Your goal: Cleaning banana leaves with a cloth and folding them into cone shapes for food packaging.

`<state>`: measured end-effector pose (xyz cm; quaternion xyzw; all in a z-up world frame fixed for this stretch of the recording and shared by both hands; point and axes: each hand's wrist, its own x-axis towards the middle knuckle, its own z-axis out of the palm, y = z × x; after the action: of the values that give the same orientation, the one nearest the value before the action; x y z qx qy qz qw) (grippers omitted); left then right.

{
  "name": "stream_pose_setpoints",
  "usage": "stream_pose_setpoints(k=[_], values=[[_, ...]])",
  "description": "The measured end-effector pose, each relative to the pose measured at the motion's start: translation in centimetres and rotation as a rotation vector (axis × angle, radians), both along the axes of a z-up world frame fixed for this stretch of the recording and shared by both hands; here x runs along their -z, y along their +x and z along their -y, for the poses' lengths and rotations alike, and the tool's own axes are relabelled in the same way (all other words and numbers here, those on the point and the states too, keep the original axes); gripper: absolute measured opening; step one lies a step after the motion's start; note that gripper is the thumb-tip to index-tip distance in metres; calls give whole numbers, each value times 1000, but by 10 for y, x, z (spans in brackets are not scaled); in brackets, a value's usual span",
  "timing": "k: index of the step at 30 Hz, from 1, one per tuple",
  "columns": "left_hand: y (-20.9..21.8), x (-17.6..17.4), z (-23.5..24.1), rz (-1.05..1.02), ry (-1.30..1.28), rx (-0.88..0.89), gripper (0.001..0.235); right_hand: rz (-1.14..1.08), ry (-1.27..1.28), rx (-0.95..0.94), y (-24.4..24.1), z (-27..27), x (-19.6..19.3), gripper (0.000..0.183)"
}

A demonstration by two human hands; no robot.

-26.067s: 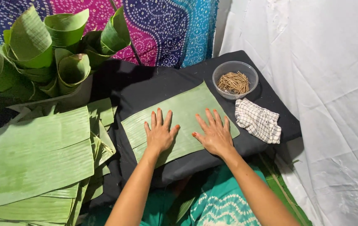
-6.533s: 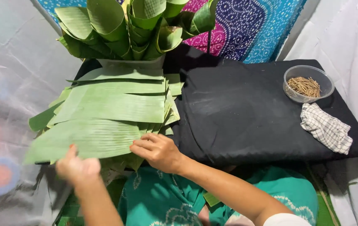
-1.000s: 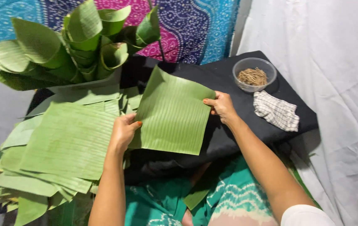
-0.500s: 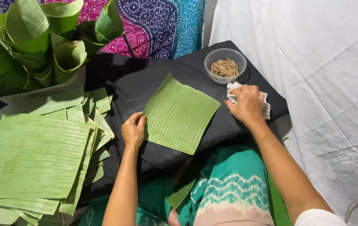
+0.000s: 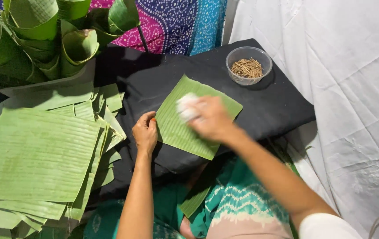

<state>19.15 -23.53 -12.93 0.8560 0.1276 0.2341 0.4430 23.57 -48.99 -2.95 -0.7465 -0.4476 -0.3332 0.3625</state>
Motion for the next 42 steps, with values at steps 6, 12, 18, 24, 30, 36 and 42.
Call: stream_pose_setpoints(k=[6, 12, 18, 24, 30, 36, 42], values=[[0, -1, -1, -13, 68, -2, 33, -412, -548, 20, 27, -69, 89, 43], [-1, 0, 4, 7, 96, -62, 33, -642, -678, 527, 115, -35, 108, 46], [-2, -8, 8, 25, 114, -62, 33, -277, -699, 29, -24, -38, 77, 47], [0, 4, -1, 51, 121, -16, 35, -266, -557, 335, 11, 68, 88, 50], [-5, -5, 2, 23, 71, -22, 29, -412, -497, 870, 84, 195, 94, 45], [-5, -13, 2, -158, 89, 13, 29, -250, -621, 959, 71, 159, 94, 43], [-4, -13, 2, -150, 33, 21, 28, -610, -762, 525, 29, 67, 105, 64]])
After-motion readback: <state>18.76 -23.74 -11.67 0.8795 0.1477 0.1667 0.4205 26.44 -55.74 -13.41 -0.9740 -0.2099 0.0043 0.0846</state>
